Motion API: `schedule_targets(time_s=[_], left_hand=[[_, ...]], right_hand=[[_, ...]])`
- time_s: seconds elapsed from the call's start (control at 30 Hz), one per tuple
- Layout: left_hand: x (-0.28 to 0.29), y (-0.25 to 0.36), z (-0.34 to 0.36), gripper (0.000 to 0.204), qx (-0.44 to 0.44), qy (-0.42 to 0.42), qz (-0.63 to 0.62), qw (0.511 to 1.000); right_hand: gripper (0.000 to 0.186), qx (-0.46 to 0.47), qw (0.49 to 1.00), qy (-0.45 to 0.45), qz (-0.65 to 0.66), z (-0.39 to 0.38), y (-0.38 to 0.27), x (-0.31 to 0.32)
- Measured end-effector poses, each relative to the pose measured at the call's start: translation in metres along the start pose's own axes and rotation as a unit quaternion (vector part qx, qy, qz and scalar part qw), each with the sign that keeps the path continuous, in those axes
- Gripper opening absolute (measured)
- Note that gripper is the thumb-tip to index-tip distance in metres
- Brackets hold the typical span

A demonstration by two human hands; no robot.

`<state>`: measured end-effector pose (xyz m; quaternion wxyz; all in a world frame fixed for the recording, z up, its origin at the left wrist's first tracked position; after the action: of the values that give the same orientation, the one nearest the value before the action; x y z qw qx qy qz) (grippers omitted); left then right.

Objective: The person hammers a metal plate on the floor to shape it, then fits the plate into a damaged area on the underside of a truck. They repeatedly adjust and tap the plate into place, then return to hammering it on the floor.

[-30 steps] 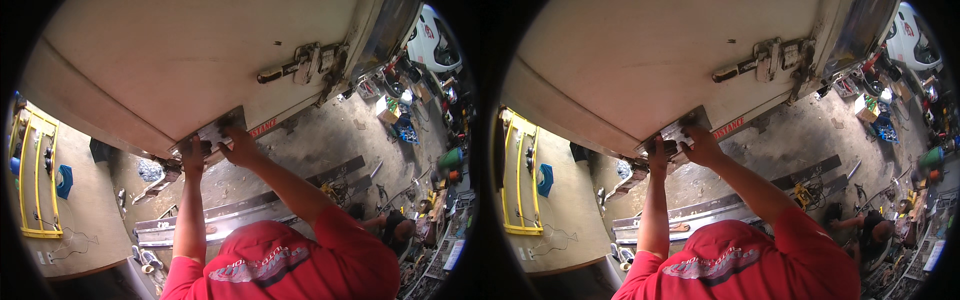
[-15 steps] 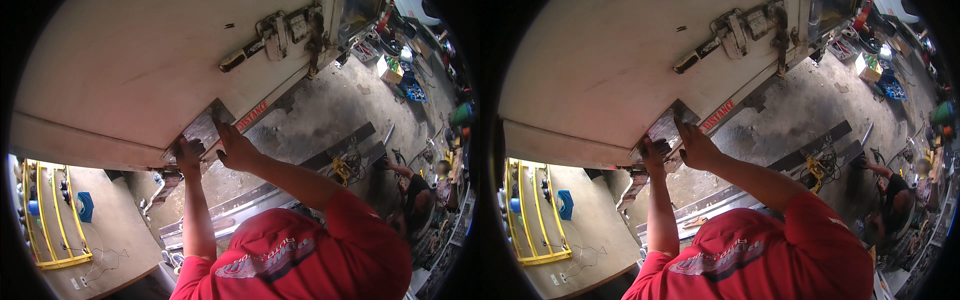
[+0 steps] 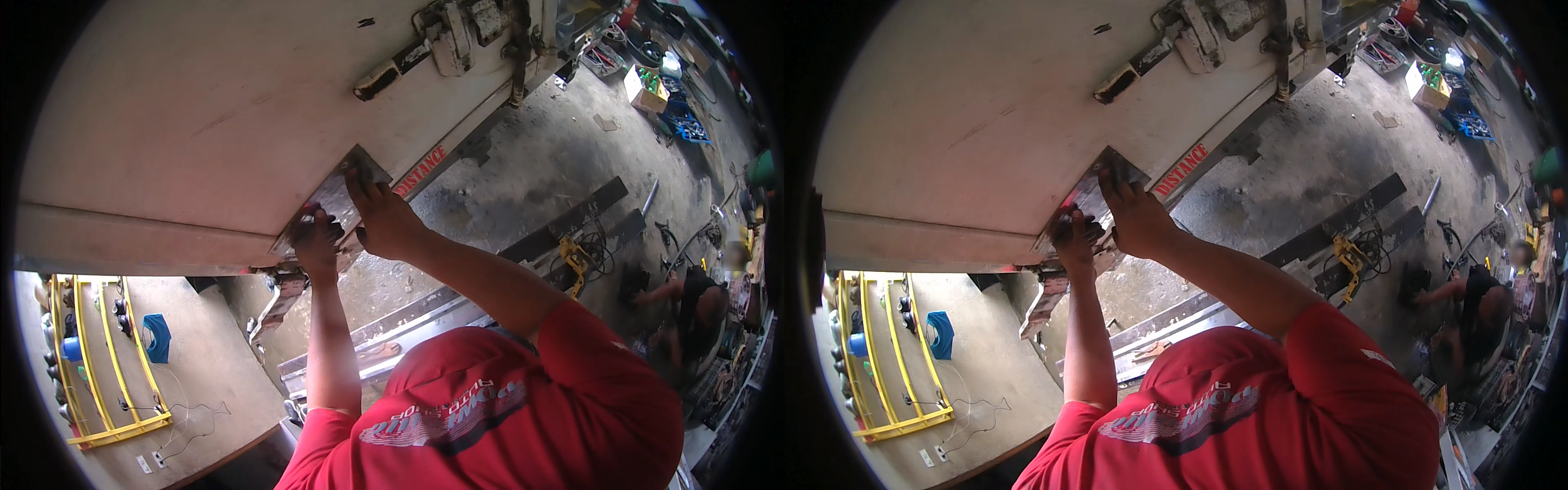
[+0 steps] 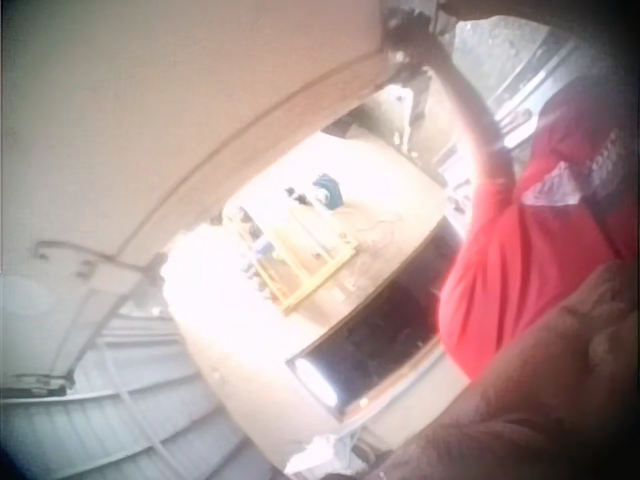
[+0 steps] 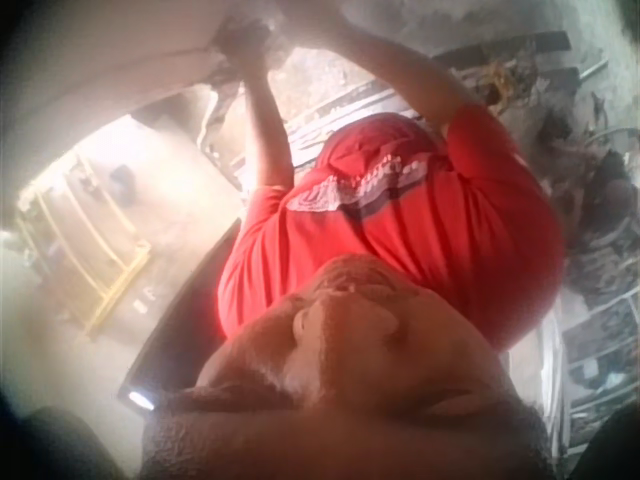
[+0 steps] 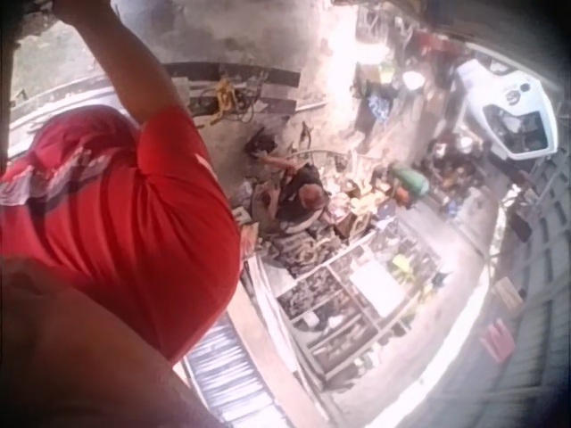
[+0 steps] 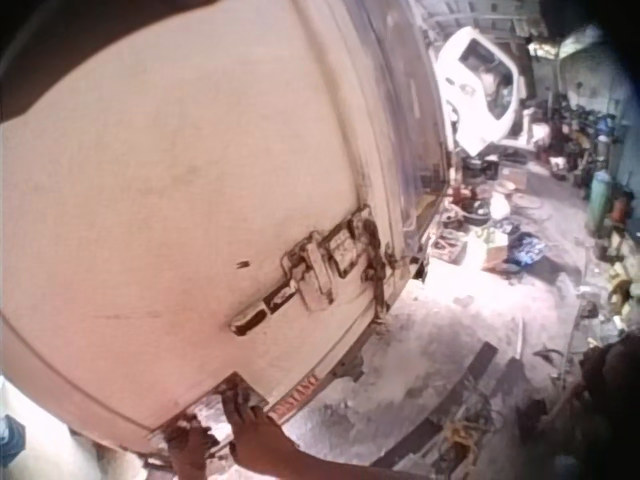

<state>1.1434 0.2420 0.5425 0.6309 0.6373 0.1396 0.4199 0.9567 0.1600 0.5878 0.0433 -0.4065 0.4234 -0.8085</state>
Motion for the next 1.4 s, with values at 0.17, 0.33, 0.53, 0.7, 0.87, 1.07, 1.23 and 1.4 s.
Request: schedule_targets(time_s=[0.17,0.33,0.53,0.7,0.87,1.07,1.23,1.4], left_hand=[[0.0,-0.006,0.002,0.028,0.023,0.03,-0.006,0.999],[0.0,-0.008,-0.002,0.031,0.046,0.032,-0.033,0.998],[-0.002,-0.018,0.001,0.035,0.043,0.017,-0.02,0.999],[0.008,-0.028,0.007,0.043,0.059,0.021,0.058,0.996],[0.005,-0.02,0.008,0.053,0.045,0.006,0.096,0.994],[-0.002,0.001,-0.004,0.059,0.02,0.025,0.054,0.998],[-0.004,0.0,-0.005,0.053,0.057,0.034,0.045,0.997],[-0.008,0.009,-0.015,0.048,0.056,0.038,0.037,0.997]], right_hand=[[0.104,-0.013,0.999,-0.01,0.036,-0.002,0.002,0.0],[0.108,-0.013,0.995,-0.055,0.08,-0.027,0.002,-0.015],[0.103,-0.146,0.969,-0.157,0.123,-0.104,0.054,-0.08],[0.105,-0.108,0.978,-0.075,0.163,-0.085,0.047,-0.07],[0.105,-0.112,0.984,-0.063,0.127,-0.042,0.051,-0.062],[0.106,-0.128,0.982,-0.051,0.132,-0.043,0.054,-0.068],[0.105,-0.089,0.987,-0.047,0.127,-0.056,0.067,-0.06],[0.103,-0.116,0.979,-0.026,0.164,-0.082,0.069,-0.052]])
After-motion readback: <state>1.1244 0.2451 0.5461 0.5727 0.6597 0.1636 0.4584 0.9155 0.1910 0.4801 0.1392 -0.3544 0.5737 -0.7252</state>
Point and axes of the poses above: each hand's wrist, its own z-axis towards the middle knuckle, its own x-axis out of the back of the hand, y = z × x, the point moved 10 cm from there along z, towards the middle knuckle, and after that the axes turned 11 degrees about z, right-handed, at the moved point
